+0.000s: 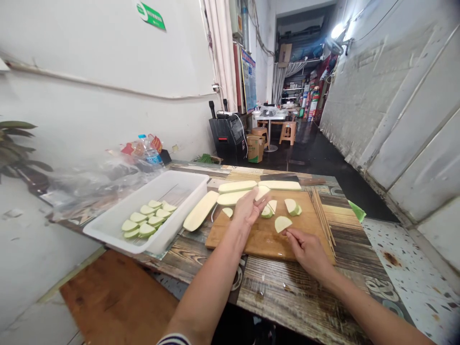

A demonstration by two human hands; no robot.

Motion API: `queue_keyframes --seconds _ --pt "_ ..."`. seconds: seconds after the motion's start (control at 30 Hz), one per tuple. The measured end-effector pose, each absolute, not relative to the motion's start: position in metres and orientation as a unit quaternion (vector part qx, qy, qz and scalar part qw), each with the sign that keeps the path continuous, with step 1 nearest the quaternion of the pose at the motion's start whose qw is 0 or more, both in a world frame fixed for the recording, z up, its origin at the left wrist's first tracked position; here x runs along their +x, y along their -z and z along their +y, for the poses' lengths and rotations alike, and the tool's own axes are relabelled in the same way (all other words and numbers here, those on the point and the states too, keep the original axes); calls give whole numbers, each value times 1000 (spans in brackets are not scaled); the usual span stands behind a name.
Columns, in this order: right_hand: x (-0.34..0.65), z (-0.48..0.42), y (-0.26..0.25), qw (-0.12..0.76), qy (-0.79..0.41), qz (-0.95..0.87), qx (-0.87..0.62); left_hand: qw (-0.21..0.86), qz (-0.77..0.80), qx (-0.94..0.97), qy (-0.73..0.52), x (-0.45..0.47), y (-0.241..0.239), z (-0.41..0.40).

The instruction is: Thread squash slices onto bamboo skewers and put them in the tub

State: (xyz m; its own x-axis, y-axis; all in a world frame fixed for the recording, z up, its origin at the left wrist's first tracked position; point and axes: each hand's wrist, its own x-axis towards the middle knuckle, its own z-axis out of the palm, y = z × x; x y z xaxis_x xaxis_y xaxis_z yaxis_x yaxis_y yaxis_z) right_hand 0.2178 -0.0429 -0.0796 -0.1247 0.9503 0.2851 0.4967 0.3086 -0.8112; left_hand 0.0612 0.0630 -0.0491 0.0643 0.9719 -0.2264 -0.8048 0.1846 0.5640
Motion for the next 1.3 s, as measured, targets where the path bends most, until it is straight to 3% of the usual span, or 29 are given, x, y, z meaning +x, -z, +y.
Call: queue_keyframes --seconds 0.1,0.23,0.33,0.63,1.0,1.07,1.17,1.3 --pt "217 -44 82 425 -330 -665 -517 708 285 159 -626 62 52 63" --pt "216 -41 80 432 -581 -506 -469 714 279 174 -618 65 55 62" --pt "216 -40 73 439 -679 -426 -406 716 285 186 -609 69 54 60" --pt "214 -39 70 471 -487 -529 -511 712 319 218 -586 87 56 47" --pt "223 -31 83 480 -414 -575 -517 701 357 269 -556 100 45 30" --pt "229 -26 84 496 -391 -580 -514 630 379 319 -598 88 40 35" --pt "237 -22 81 546 -352 -550 -524 417 475 482 -607 66 41 45" --pt "239 -23 78 572 -337 -521 -536 140 589 726 -327 53 55 51"
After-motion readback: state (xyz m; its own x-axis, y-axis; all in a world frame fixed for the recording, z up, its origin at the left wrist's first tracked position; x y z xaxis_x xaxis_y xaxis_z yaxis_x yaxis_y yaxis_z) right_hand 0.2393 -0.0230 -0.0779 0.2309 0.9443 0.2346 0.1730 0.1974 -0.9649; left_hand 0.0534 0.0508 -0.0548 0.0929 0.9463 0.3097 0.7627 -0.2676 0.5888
